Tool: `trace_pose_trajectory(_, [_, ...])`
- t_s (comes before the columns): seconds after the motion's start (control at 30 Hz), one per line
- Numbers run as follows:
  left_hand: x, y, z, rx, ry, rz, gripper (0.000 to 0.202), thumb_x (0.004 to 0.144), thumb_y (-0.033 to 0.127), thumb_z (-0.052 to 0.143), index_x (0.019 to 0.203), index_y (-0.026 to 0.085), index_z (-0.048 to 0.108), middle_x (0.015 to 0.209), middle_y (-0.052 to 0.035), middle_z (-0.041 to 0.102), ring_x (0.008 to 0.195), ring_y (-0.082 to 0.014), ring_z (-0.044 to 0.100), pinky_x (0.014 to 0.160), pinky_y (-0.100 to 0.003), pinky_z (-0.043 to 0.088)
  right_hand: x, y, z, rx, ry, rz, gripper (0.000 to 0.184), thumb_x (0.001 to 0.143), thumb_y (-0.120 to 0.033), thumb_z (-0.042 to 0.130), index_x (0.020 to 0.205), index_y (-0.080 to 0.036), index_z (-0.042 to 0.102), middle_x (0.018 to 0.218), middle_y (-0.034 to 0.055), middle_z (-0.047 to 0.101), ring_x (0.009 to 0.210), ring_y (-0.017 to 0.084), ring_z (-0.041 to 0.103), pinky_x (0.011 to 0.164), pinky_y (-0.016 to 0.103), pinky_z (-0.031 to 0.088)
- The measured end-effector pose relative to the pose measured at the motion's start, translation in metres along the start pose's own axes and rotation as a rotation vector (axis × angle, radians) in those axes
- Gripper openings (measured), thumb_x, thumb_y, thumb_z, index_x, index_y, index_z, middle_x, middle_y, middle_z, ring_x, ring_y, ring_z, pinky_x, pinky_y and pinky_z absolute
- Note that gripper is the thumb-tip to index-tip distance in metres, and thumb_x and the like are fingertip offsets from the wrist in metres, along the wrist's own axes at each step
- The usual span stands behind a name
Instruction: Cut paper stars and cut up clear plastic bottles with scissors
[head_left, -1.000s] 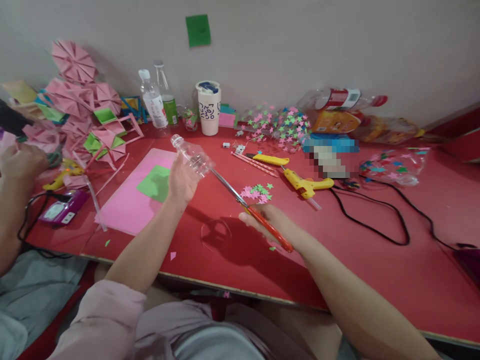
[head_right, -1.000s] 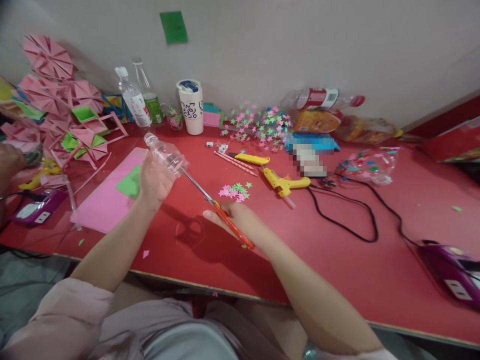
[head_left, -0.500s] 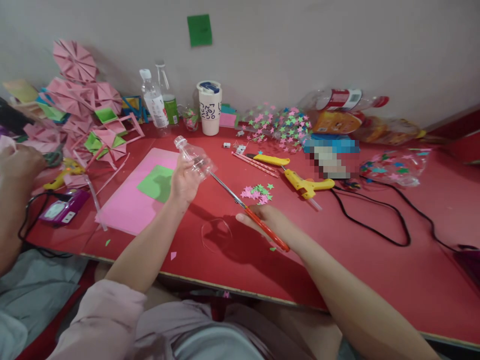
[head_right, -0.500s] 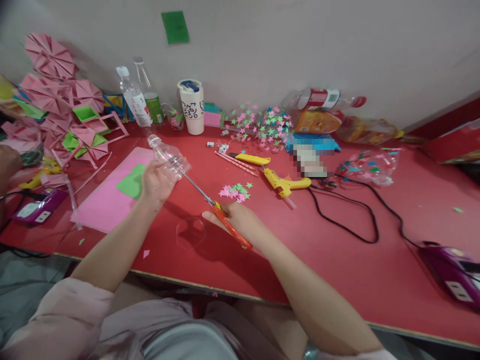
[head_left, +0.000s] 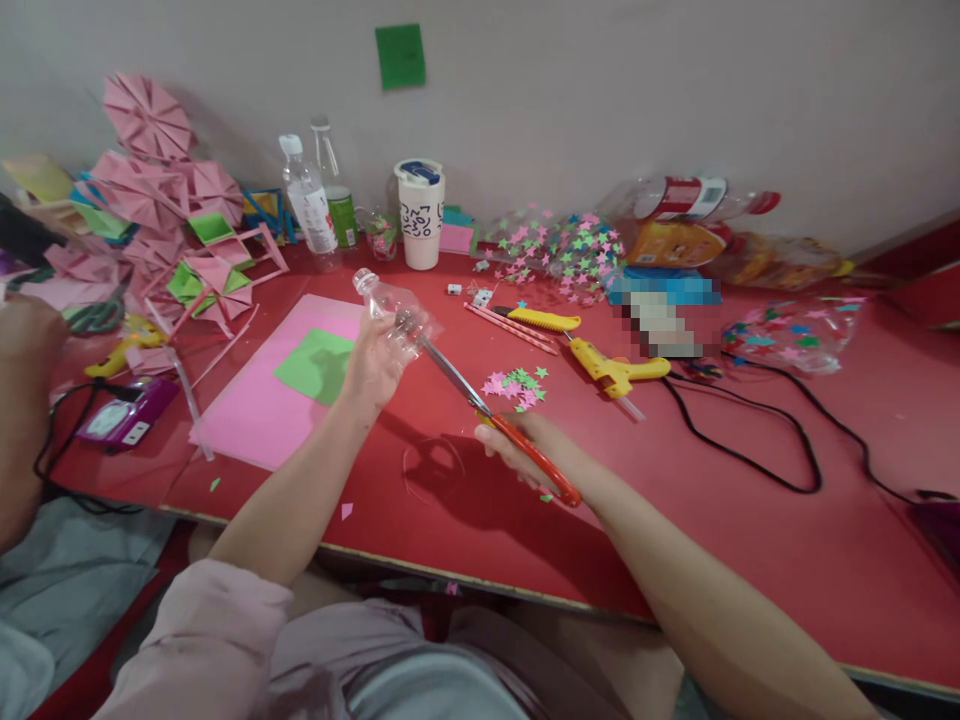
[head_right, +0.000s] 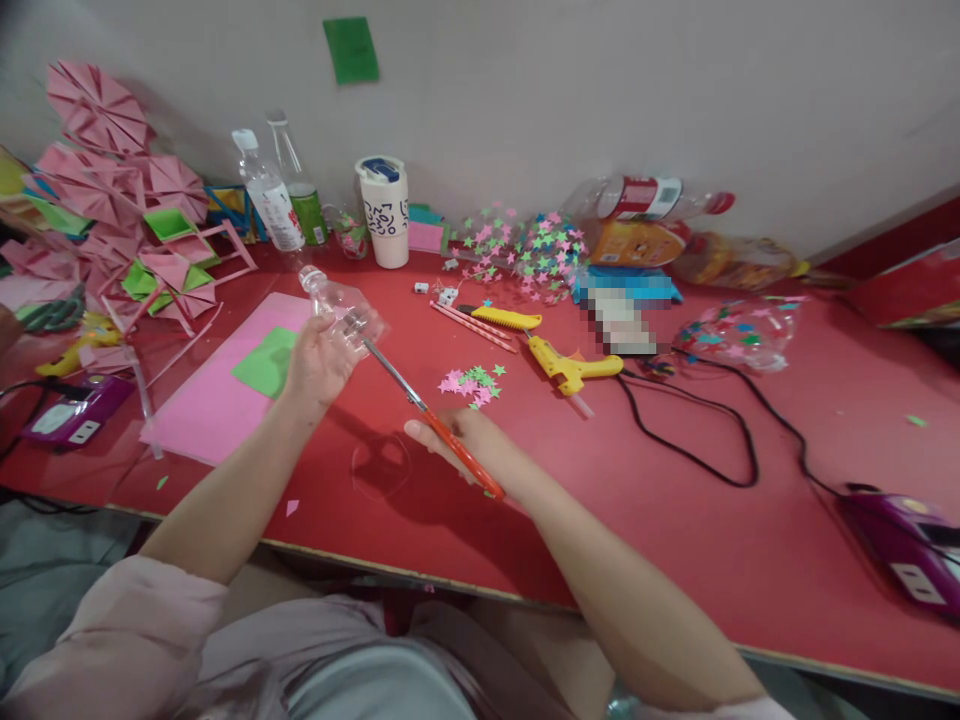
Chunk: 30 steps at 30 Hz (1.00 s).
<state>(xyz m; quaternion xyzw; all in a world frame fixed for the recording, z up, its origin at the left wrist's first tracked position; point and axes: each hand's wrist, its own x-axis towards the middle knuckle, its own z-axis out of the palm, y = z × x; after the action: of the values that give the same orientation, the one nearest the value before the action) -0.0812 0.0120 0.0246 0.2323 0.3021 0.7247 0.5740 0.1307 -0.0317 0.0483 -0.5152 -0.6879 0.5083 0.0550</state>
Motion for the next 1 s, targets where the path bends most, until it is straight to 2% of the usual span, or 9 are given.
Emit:
trace_pose_trajectory(0.13, [0.000,0.002,0.000,-0.017,0.023,0.009,0.017,0.070,0.024,0.055,0.087,0.021,0.056,0.083,-0.0026,0.068,0.096,-0.0203,0.066,0.101,-0.044,0.045,-0.002,-0.001,0.000,0.045,-0.010,0.016,0.055,0.071,-0.074,0.052,0.065,-0.020,0.046,0.041,-0.0086,0.035,0.034,0.008,0.039,0.038,0.022,0.033])
trace_pose_trajectory(0.27, [0.002,0.003,-0.001,-0.029,0.032,0.029,0.014,0.071,0.025,0.054,0.084,0.020,0.055,0.081,-0.0025,0.068,0.091,-0.0187,0.067,0.099,-0.042,0.046,-0.003,-0.001,0.000,0.064,-0.017,-0.020,0.055,0.073,-0.074,0.050,0.066,-0.020,0.046,0.043,-0.0080,0.036,0.035,0.007,0.039,0.037,0.021,0.032])
trace_pose_trajectory(0.57, [-0.003,-0.004,0.001,0.002,-0.047,0.029,0.029,0.071,0.023,0.056,0.100,0.024,0.056,0.083,-0.0002,0.068,0.088,-0.0171,0.067,0.097,-0.041,0.046,-0.005,-0.003,0.001,0.079,-0.039,-0.042,0.050,0.075,-0.067,0.055,0.065,-0.020,0.047,0.045,-0.0085,0.037,0.036,0.006,0.039,0.040,0.022,0.034])
trace_pose_trajectory(0.8, [-0.003,-0.009,0.000,0.044,-0.054,0.013,0.030,0.068,0.026,0.059,0.098,0.024,0.056,0.088,-0.0013,0.069,0.100,-0.0214,0.065,0.098,-0.043,0.044,-0.004,-0.002,0.001,0.109,-0.032,-0.018,0.050,0.074,-0.068,0.056,0.066,-0.019,0.047,0.045,-0.0078,0.039,0.036,0.007,0.040,0.039,0.021,0.034])
trace_pose_trajectory(1.0, [-0.004,-0.010,0.000,0.044,-0.056,0.024,0.027,0.068,0.025,0.060,0.094,0.024,0.055,0.087,-0.0007,0.068,0.100,-0.0212,0.065,0.098,-0.042,0.045,-0.003,-0.001,0.002,0.106,-0.029,-0.036,0.049,0.074,-0.067,0.056,0.065,-0.019,0.047,0.045,-0.0089,0.037,0.034,0.006,0.039,0.038,0.021,0.034])
